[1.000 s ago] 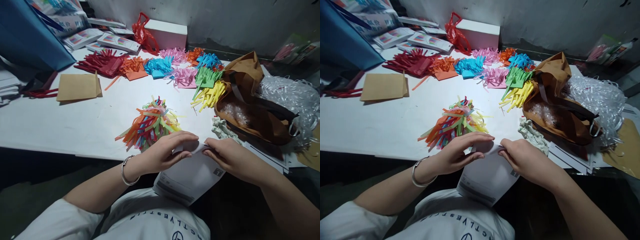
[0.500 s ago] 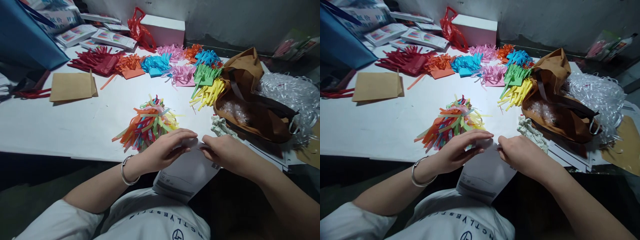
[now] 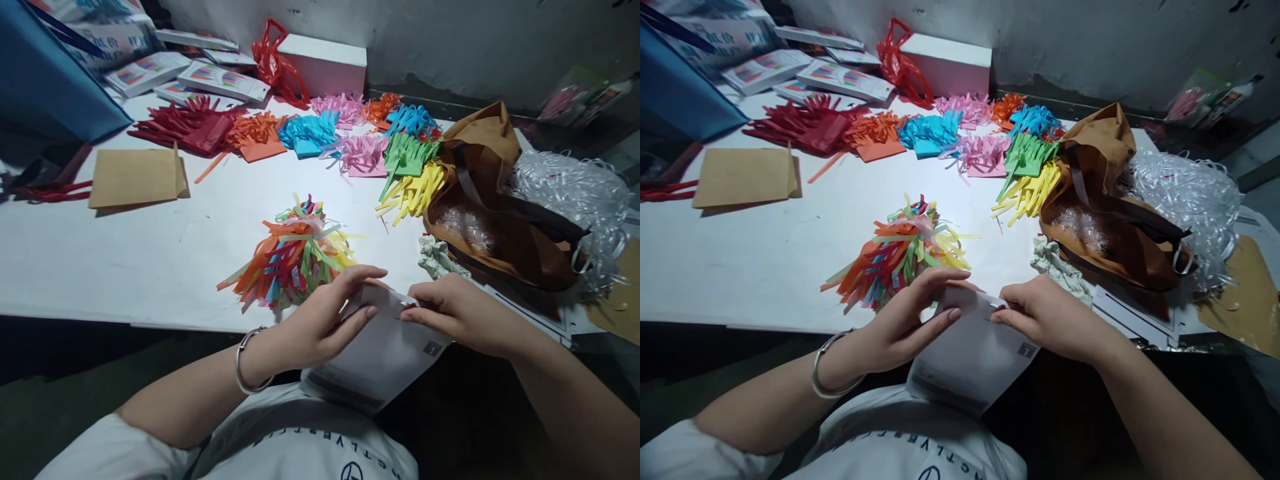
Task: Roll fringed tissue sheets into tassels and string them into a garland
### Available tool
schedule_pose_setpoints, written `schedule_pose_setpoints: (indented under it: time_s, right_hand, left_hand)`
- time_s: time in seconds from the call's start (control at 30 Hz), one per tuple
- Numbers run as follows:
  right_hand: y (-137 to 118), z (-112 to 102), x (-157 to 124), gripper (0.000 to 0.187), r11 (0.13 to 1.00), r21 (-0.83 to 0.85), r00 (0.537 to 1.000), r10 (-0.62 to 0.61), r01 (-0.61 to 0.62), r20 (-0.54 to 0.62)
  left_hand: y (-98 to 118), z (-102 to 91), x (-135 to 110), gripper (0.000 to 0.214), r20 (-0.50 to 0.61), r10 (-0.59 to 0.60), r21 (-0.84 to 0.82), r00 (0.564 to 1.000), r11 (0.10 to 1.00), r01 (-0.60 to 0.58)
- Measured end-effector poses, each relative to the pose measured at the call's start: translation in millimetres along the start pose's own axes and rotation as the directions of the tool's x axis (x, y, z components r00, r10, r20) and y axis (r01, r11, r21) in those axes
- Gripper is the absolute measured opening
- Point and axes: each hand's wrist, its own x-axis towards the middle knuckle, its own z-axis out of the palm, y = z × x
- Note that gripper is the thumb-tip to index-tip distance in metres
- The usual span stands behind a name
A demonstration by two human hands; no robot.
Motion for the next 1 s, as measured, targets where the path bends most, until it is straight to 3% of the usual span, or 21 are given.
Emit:
schedule_pose_setpoints:
  time_s: [0.07,0.13,0.23,0.33,0.4,0.47,0.53,0.57,0.63,0.73,0.8,0.83,0.93,1.0]
  right_hand:
    - [-1,4,-3,0.036,1.0,-0.026,0.999,0.01,-0.011,-0.052]
    - [1,6,-6,0.037,1.0,0.001,1.0,0.012,-0.012,-0.019]
    - [7,3,-14,0.038,0.997,0.076,0.996,-0.006,0.0,0.085]
    - [14,-1,-24,0.037,0.994,0.104,0.992,-0.047,0.034,0.12]
    - [17,-1,-29,0.038,0.992,0.114,0.989,-0.073,0.058,0.129]
    - [19,3,-32,0.039,0.991,0.114,0.989,-0.088,0.074,0.119]
    - [22,9,-35,0.041,0.997,0.046,0.998,-0.058,0.056,0.033]
    - [24,12,-36,0.043,0.999,-0.007,0.999,-0.032,0.032,-0.04]
    - [27,18,-39,0.045,0.997,-0.078,0.985,0.0,-0.013,-0.172]
    - [28,21,-42,0.048,0.999,-0.024,0.978,-0.041,0.037,-0.202]
    - [27,21,-44,0.047,0.992,0.051,0.978,-0.106,0.117,-0.179]
    - [26,22,-45,0.044,0.985,0.085,0.975,-0.133,0.149,-0.176]
    - [28,34,-50,0.034,0.978,0.148,0.966,-0.112,0.15,-0.235]
    - [36,49,-52,0.034,0.988,0.122,0.915,-0.037,0.094,-0.402]
  left_hand:
    - [-1,2.0,0,0.031,-0.036,-0.078,-0.068,0.996,0.995,0.076]
    - [-2,1.0,1,0.021,-0.046,-0.159,-0.125,0.986,0.98,0.153]
    - [-4,-5.4,4,0.023,0.0,-0.258,-0.274,0.966,0.929,0.248]
    - [-9,-10.3,3,0.031,0.094,-0.32,-0.411,0.943,0.85,0.33]
    - [-12,-9.9,1,0.033,0.088,-0.284,-0.352,0.955,0.888,0.297]
    - [-14,-7.4,-1,0.029,-0.003,-0.159,-0.174,0.987,0.972,0.157]
    - [-15,-5.0,-3,0.023,-0.122,-0.031,0.003,0.992,1.0,0.031]
    - [-15,-4.5,-4,0.02,-0.178,-0.017,0.036,0.984,0.999,0.024]
    - [-17,-5.5,-4,0.019,-0.244,-0.112,-0.066,0.963,0.993,0.099]
    - [-21,-10.0,-3,0.037,-0.119,-0.334,-0.454,0.935,0.856,0.248]
    - [-22,-13.0,-3,0.046,0.004,-0.368,-0.608,0.93,0.738,0.295]
    - [-21,-14.3,-4,0.046,0.031,-0.355,-0.623,0.934,0.724,0.296]
    - [-12,-18.1,-6,0.039,-0.016,-0.283,-0.509,0.959,0.828,0.236]
    - [-5,-21.6,-8,0.037,-0.067,-0.25,-0.43,0.966,0.881,0.198]
